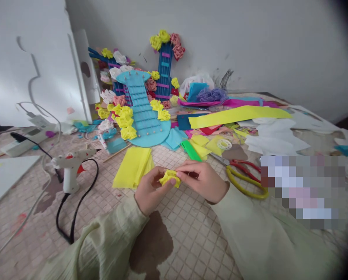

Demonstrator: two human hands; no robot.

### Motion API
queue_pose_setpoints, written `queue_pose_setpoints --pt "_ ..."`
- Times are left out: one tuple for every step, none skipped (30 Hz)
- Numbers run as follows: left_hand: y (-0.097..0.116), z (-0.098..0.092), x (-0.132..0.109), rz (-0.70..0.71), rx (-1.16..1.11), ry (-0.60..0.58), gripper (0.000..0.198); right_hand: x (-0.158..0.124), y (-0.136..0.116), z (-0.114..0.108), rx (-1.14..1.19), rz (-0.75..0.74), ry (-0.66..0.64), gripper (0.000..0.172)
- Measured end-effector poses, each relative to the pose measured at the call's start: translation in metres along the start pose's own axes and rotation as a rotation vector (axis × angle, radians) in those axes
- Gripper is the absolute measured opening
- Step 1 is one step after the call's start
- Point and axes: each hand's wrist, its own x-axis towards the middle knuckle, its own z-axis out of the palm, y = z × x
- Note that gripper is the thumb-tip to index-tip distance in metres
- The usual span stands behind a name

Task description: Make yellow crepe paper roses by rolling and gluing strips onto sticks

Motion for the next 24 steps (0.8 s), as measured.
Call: queue_pose_setpoints --pt "0.0008 -0.0002 -0.0008 -0.015 -0.013 0.001 0.02 -0.0003 -0.0003 0.0007 0.005 0.003 0.006 0.016" --pt "0.0015 -0.0005 -0.0015 -0.028 -0.018 0.003 0.02 -0.0006 -0.0007 0.0014 0.01 0.006 0.012 0.016" --pt "0.0019 -0.0008 -0.0021 -0.035 -0.016 0.006 0.019 -0.001 -0.0012 0.0022 0.017 0.01 0.02 0.016" --pt "0.0021 -0.0012 -0.0027 -0.037 -0.006 0.01 0.019 -0.0013 -0.0017 0.0028 0.026 0.014 0.028 0.016" --pt "0.002 -0.0016 -0.0033 -0.034 0.008 0.014 0.019 -0.0015 -0.0023 0.0035 0.035 0.019 0.035 0.016" --pt "0.0017 -0.002 -0.0038 -0.027 0.025 0.016 0.019 -0.0018 -0.0029 0.004 0.045 0.024 0.039 0.016" --pt "0.0012 -0.0024 -0.0043 -0.018 0.041 0.017 0.018 -0.002 -0.0035 0.0043 0.054 0.031 0.043 0.016" --pt "0.0006 -0.0028 -0.0048 -0.008 0.054 0.017 0.018 -0.0022 -0.004 0.0046 0.062 0.039 0.043 0.016" --pt "0.0 -0.0032 -0.0052 0.001 0.064 0.015 0.018 -0.0023 -0.0044 0.0047 0.07 0.048 0.044 0.016" --pt "-0.0006 -0.0036 -0.0055 0.008 0.072 0.014 0.018 -0.0025 -0.0047 0.0048 0.077 0.055 0.043 0.016" --pt "-0.0012 -0.0039 -0.0057 0.015 0.077 0.016 0.018 -0.0026 -0.0049 0.0048 0.082 0.061 0.044 0.016" --pt "-0.0017 -0.0042 -0.0059 0.02 0.08 0.018 0.018 -0.0026 -0.005 0.0048 0.086 0.063 0.045 0.016" --pt "-0.0022 -0.0044 -0.006 0.024 0.079 0.021 0.018 -0.0027 -0.005 0.0048 0.089 0.063 0.045 0.016" --pt "-0.0027 -0.0045 -0.006 0.026 0.077 0.021 0.017 -0.0027 -0.0049 0.0047 0.091 0.06 0.045 0.016" --pt "-0.003 -0.0046 -0.0059 0.026 0.075 0.02 0.017 -0.0026 -0.0048 0.0046 0.092 0.058 0.044 0.015" --pt "-0.0033 -0.0046 -0.0058 0.025 0.073 0.018 0.017 -0.0026 -0.0046 0.0044 0.094 0.057 0.04 0.015" --pt "-0.0034 -0.0046 -0.0057 0.025 0.074 0.016 0.017 -0.0026 -0.0045 0.0043 0.099 0.058 0.036 0.015" --pt "-0.0035 -0.0047 -0.0055 0.026 0.079 0.015 0.017 -0.0025 -0.0044 0.0041 0.106 0.061 0.033 0.016" --pt "-0.0035 -0.0048 -0.0053 0.031 0.09 0.016 0.017 -0.0024 -0.0044 0.0039 0.114 0.066 0.031 0.016" --pt "-0.0035 -0.0051 -0.0053 0.041 0.109 0.02 0.017 -0.0024 -0.0044 0.0038 0.122 0.071 0.028 0.016" --pt "-0.0034 -0.0054 -0.0054 0.055 0.135 0.023 0.016 -0.0023 -0.0044 0.0036 0.129 0.077 0.026 0.016" --pt "-0.0033 -0.0058 -0.0056 0.073 0.169 0.026 0.015 -0.0022 -0.0044 0.0035 0.136 0.082 0.022 0.017" --pt "-0.0033 -0.0063 -0.0059 0.093 0.204 0.028 0.014 -0.0022 -0.0044 0.0033 0.141 0.085 0.017 0.017" --pt "-0.0032 -0.0068 -0.0063 0.113 0.237 0.032 0.013 -0.0021 -0.0043 0.0032 0.145 0.085 0.012 0.017"
